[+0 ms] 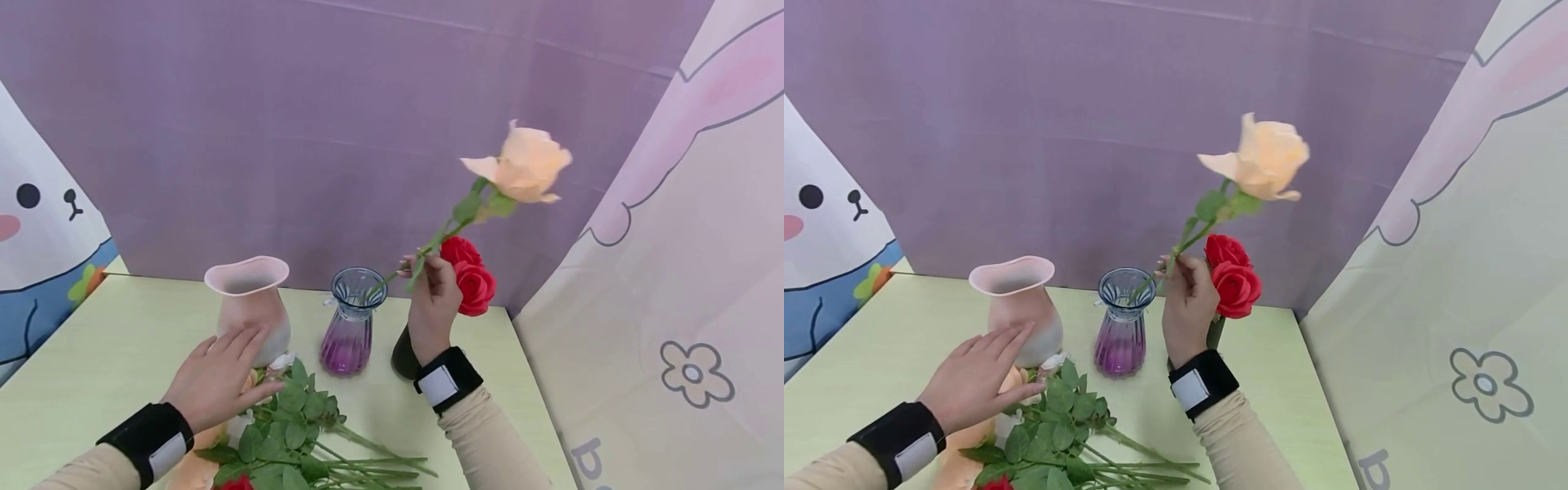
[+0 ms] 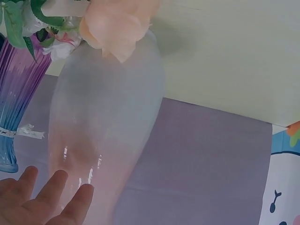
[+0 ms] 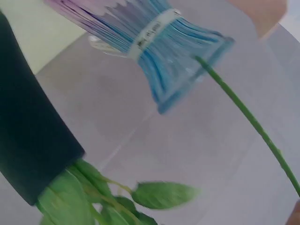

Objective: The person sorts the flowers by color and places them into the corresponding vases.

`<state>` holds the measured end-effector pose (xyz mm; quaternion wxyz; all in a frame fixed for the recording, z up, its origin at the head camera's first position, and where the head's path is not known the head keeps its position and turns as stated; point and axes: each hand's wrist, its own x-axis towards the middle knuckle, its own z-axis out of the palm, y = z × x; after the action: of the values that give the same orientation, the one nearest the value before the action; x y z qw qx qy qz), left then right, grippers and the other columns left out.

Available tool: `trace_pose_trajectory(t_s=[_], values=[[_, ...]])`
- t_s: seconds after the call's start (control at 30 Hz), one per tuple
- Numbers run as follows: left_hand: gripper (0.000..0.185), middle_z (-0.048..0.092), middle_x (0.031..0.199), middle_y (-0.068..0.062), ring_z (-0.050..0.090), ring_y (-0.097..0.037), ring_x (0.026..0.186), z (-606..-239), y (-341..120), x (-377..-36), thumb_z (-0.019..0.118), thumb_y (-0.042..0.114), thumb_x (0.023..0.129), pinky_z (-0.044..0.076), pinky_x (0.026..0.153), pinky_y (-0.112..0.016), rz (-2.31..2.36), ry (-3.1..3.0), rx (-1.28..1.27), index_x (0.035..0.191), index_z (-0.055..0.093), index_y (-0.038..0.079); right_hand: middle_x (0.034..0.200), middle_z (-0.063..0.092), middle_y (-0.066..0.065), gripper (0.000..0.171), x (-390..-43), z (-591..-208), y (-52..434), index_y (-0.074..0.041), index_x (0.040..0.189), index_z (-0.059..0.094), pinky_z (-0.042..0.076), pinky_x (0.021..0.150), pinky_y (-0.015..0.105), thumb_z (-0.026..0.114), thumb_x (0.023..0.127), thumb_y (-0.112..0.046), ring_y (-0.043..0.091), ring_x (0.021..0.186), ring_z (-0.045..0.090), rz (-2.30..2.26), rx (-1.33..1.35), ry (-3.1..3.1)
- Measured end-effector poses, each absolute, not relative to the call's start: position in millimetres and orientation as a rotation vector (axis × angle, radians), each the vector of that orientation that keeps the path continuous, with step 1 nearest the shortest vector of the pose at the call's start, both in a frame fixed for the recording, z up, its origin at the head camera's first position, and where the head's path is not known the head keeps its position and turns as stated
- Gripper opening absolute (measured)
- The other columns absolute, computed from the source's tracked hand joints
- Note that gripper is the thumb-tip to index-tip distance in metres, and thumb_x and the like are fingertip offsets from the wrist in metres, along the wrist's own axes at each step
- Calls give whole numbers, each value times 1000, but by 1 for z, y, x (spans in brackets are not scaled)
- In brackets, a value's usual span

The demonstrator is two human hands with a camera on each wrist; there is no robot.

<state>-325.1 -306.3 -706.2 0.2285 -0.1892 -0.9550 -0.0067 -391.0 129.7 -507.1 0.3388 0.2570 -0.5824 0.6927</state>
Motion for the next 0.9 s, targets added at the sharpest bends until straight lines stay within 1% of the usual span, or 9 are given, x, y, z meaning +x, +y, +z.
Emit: trace_pose_trajectory(t_s=[0.07, 0.13, 0.2, 0.3, 0.4, 0.5, 0.6, 0.8, 0.9], values=[[117, 8, 167, 11, 5, -18, 156, -709, -304, -325, 43, 98, 66, 18, 112, -75, -19, -2633, -535, 160, 14, 35, 119, 69, 14, 31, -402, -525, 128, -4, 127, 59, 59, 88, 50, 62, 96, -2, 38, 98, 69, 1762, 637, -1602], [116, 7, 167, 11, 4, -18, 156, -712, -301, -324, 42, 98, 66, 19, 112, -75, -8, -2641, -543, 159, 14, 36, 116, 71, 9, 29, -415, -546, 126, -7, 125, 61, 61, 86, 43, 64, 97, -12, 32, 95, 71, 1703, 579, -1705], [116, 6, 168, 10, 3, -18, 156, -715, -297, -324, 41, 99, 66, 18, 112, -75, 1, -2642, -550, 160, 13, 36, 111, 72, 5, 27, -430, -565, 124, -10, 122, 63, 62, 83, 39, 65, 97, -20, 25, 92, 72, 1649, 508, -1800], [116, 5, 168, 10, 2, -19, 156, -718, -293, -323, 40, 99, 66, 16, 113, -75, -1, -2648, -553, 160, 13, 36, 100, 72, -4, 24, -450, -591, 121, -21, 116, 67, 62, 74, 31, 66, 96, -35, 14, 85, 71, 1521, 389, -1954], [116, 4, 168, 10, 1, -19, 156, -718, -289, -320, 39, 99, 66, 15, 113, -75, 4, -2658, -551, 160, 12, 36, 92, 70, -8, 20, -463, -610, 119, -32, 111, 68, 59, 65, 26, 64, 95, -44, 10, 78, 69, 1412, 316, -2069], [115, 4, 168, 11, 1, -18, 156, -716, -286, -316, 38, 99, 66, 18, 113, -75, 10, -2664, -549, 160, 12, 37, 86, 70, -9, 19, -471, -625, 119, -40, 110, 68, 54, 56, 26, 63, 95, -50, 10, 73, 67, 1333, 289, -2145], [115, 5, 167, 12, 2, -17, 156, -716, -285, -313, 38, 99, 66, 21, 111, -76, 12, -2658, -543, 159, 12, 38, 87, 72, -8, 22, -477, -638, 119, -43, 108, 68, 52, 52, 26, 61, 93, -56, 7, 70, 66, 1249, 271, -2214], [115, 5, 167, 12, 2, -17, 156, -720, -286, -312, 39, 99, 66, 22, 111, -76, 16, -2656, -539, 159, 13, 38, 99, 73, -9, 23, -482, -661, 120, -49, 110, 67, 52, 53, 29, 59, 91, -62, -1, 72, 64, 1118, 279, -2362], [115, 5, 167, 12, 2, -17, 156, -723, -287, -313, 38, 99, 66, 20, 112, -75, 21, -2656, -543, 159, 13, 37, 102, 72, -10, 25, -482, -671, 120, -53, 113, 63, 52, 53, 29, 58, 91, -64, -1, 74, 64, 1123, 274, -2392]])
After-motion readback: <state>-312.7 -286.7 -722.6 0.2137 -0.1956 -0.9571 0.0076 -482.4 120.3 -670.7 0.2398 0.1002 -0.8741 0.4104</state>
